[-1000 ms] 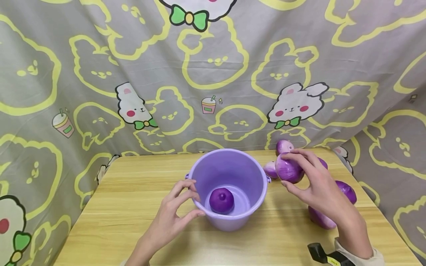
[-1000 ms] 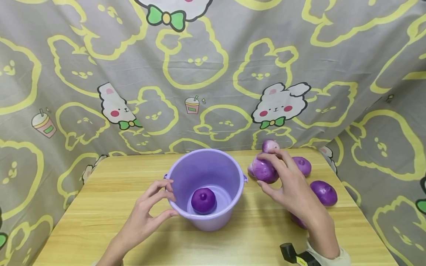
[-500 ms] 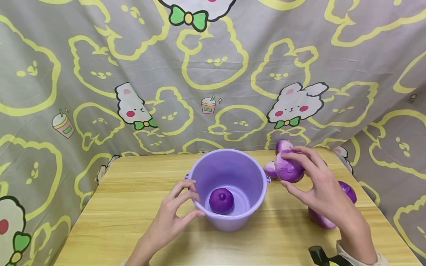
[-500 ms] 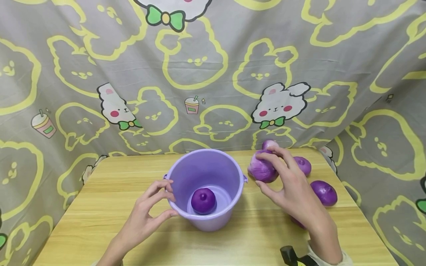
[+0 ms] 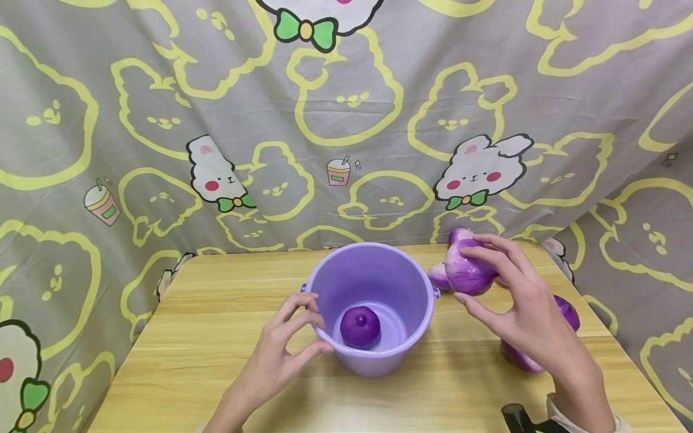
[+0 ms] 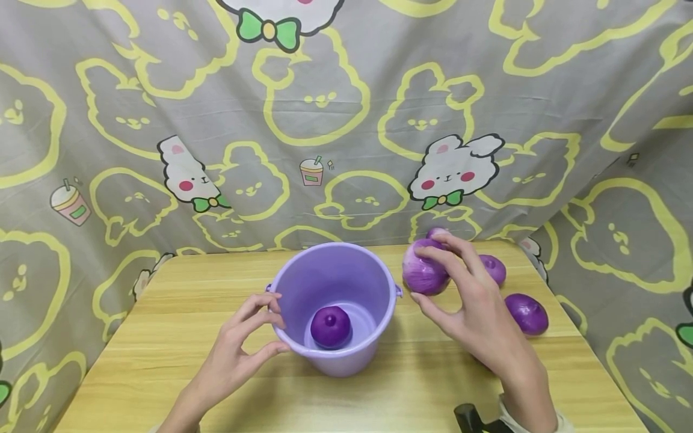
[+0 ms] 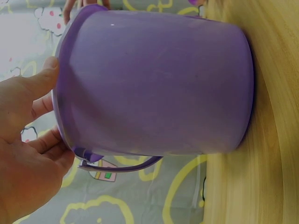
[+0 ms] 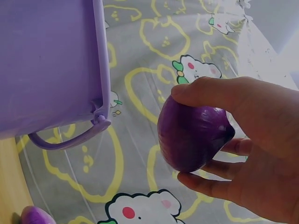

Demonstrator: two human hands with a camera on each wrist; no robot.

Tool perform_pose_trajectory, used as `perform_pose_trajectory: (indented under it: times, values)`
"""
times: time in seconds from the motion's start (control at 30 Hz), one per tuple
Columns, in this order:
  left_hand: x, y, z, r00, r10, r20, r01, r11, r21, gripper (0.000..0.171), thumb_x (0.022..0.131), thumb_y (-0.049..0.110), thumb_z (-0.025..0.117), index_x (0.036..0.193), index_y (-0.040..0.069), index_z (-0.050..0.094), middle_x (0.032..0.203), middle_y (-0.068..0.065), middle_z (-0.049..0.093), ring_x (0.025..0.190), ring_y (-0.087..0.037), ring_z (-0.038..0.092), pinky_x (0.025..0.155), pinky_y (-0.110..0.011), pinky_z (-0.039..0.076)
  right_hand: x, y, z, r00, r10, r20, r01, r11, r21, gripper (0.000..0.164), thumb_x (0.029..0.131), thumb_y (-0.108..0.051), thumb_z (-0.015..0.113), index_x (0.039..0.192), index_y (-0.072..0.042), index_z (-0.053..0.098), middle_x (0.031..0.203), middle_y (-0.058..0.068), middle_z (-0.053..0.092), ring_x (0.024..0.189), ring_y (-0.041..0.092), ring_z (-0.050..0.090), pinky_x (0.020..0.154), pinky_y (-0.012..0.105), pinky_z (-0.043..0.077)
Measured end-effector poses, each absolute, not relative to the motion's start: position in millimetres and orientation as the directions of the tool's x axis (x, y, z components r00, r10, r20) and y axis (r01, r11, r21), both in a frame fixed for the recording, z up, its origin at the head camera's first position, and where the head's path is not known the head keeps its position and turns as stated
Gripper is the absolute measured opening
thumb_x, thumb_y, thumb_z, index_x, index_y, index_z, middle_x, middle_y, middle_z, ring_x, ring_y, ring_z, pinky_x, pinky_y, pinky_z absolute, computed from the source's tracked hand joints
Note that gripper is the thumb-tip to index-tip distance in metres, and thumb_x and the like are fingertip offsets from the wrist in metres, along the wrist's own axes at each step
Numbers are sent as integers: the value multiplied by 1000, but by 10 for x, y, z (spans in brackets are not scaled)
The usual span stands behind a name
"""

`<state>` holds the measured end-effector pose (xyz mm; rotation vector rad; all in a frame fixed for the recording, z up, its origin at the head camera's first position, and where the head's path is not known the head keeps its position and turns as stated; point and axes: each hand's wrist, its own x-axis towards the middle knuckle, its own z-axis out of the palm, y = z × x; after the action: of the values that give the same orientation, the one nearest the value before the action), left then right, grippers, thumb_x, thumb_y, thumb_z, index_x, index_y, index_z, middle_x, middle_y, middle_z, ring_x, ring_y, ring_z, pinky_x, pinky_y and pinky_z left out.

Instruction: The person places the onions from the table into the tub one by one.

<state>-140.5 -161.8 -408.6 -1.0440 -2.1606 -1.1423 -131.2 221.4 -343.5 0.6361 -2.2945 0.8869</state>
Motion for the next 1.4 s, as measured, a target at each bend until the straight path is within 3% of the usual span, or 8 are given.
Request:
perform_pose_trajectory:
  times: [0.4,0.63,1.13,1.4]
  values:
    - [-1397,-1627,-4095,-601,407,688,798,364,481,25,85,28,84,101,18,68,123,-1,57,126,-29,57,115,-32,43,-1265,2138,-3390,-713,-216,667,-621,636,-458,81,67,0,94,140,-13,61,152,6,45,129,16,49,99,8,47]
    - [-1395,-1621,-4098,-599,407,690,799,363,480,25,86,28,84,101,17,68,123,-1,57,125,-29,57,115,-31,43,-1246,2083,-3356,-660,-228,716,-681,584,-442,80,65,1,92,138,-8,61,151,10,47,130,23,50,100,10,48]
    - [-1390,-1618,-4092,-605,405,686,795,361,488,26,85,26,85,102,19,67,123,-2,57,126,-27,57,115,-31,43,-1246,1987,-3342,-610,-245,754,-733,535,-419,65,81,-27,89,136,-5,62,150,14,49,134,29,51,101,13,47]
    - [-1390,-1616,-4089,-604,404,687,796,359,488,25,85,26,85,102,20,67,123,-1,58,127,-28,57,115,-32,43,-1254,1938,-3357,-604,-257,754,-745,519,-420,64,86,-39,84,136,-5,62,149,14,50,141,33,45,111,18,43]
